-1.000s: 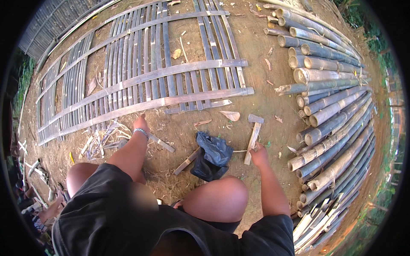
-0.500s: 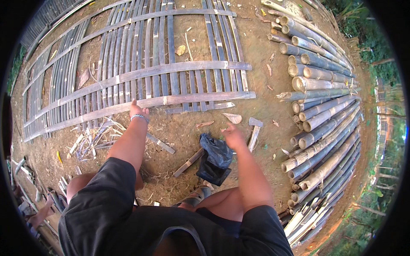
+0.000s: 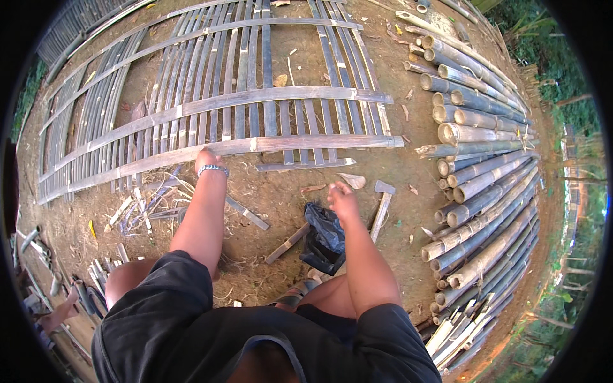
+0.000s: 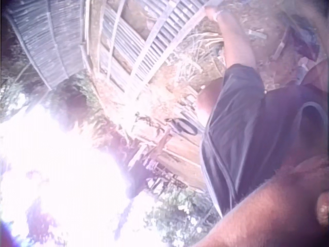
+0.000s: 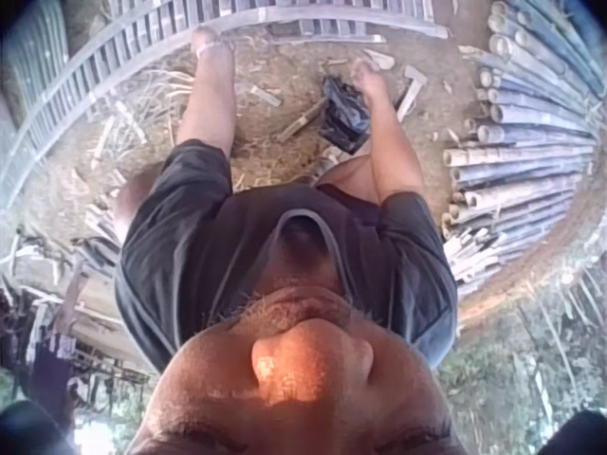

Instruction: The person builds a bamboo fence by positioning bamboo strips onto a horizontal frame, inserting nails by hand into the pre-drilled holes, and hammering them into place.

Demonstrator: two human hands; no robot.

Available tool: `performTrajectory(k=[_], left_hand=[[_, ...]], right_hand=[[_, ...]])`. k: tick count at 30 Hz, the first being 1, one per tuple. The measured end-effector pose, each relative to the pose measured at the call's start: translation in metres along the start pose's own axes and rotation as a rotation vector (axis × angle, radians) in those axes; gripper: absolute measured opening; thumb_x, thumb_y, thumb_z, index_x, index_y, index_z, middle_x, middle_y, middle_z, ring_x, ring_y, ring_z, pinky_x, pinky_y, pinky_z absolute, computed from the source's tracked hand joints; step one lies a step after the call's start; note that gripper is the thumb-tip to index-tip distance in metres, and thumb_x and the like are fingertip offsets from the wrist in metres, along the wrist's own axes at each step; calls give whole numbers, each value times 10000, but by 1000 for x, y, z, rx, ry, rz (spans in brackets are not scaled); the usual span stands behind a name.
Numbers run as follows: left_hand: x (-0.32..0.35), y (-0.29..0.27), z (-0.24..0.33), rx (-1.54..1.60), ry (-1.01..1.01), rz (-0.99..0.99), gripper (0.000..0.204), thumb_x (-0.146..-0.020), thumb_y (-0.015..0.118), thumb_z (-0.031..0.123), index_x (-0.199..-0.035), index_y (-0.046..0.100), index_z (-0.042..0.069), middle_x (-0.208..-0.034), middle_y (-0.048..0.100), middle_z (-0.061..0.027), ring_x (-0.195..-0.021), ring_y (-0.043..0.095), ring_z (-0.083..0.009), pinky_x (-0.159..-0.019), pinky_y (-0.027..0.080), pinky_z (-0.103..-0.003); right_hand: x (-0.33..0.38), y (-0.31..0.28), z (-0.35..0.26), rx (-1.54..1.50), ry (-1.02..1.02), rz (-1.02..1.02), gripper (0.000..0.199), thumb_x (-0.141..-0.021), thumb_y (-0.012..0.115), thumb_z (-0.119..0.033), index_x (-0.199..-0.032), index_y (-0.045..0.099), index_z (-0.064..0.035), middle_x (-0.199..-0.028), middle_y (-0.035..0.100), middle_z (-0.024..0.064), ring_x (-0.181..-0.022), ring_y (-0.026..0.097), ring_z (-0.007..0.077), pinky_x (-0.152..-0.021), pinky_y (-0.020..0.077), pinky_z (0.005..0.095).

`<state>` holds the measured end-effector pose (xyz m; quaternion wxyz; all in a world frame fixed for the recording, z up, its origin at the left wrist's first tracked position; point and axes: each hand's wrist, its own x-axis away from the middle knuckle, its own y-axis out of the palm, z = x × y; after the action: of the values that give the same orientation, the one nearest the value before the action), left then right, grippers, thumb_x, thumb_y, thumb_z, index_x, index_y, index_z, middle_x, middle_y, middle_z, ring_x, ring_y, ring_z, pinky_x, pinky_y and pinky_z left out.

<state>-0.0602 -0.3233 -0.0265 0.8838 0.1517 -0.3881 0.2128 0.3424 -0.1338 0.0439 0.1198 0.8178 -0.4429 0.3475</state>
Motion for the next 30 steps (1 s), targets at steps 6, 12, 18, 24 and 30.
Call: performTrajectory(k=[6,12,18,24,30], left_hand=[[118,-9,-18,-198,-86,174,521,-902,733,299,-1256,629,-69,-1206,685,-159,-990,683,-276,-855,558,-420],[117,-48,-25,-118,-19,156,424,-934,703,249,-1133,664,-124,-1135,709,-186,-938,658,-256,-879,531,-406],[64,-100,-44,-213,174,128,408,-946,698,271,-1033,675,-128,-988,730,-170,-839,656,-263,-813,534,-407],[60,-128,-46,-352,127,116,489,-958,703,348,-1031,665,-134,-979,732,-185,-782,663,-281,-723,547,-431],[64,-157,-30,-670,227,172,488,-963,712,377,-1075,649,-94,-978,732,-207,-796,695,-281,-694,555,-412]], right_hand=[[-4,-19,-15,-368,63,177,602,-1011,642,-480,-1474,484,-130,-1145,642,62,-913,612,173,-784,521,377],[-14,-16,1,-406,147,225,620,-1005,625,-539,-1440,487,-120,-1159,629,80,-937,604,186,-809,521,417],[-14,-4,6,-556,185,253,491,-999,642,-533,-1259,582,-121,-1063,650,65,-898,614,191,-798,531,410],[-8,2,22,-625,196,328,427,-986,701,-455,-1166,578,-89,-836,616,24,-683,617,187,-664,550,353],[13,13,29,-601,239,362,393,-1009,670,-444,-1151,604,-83,-860,639,33,-684,616,176,-659,547,343]])
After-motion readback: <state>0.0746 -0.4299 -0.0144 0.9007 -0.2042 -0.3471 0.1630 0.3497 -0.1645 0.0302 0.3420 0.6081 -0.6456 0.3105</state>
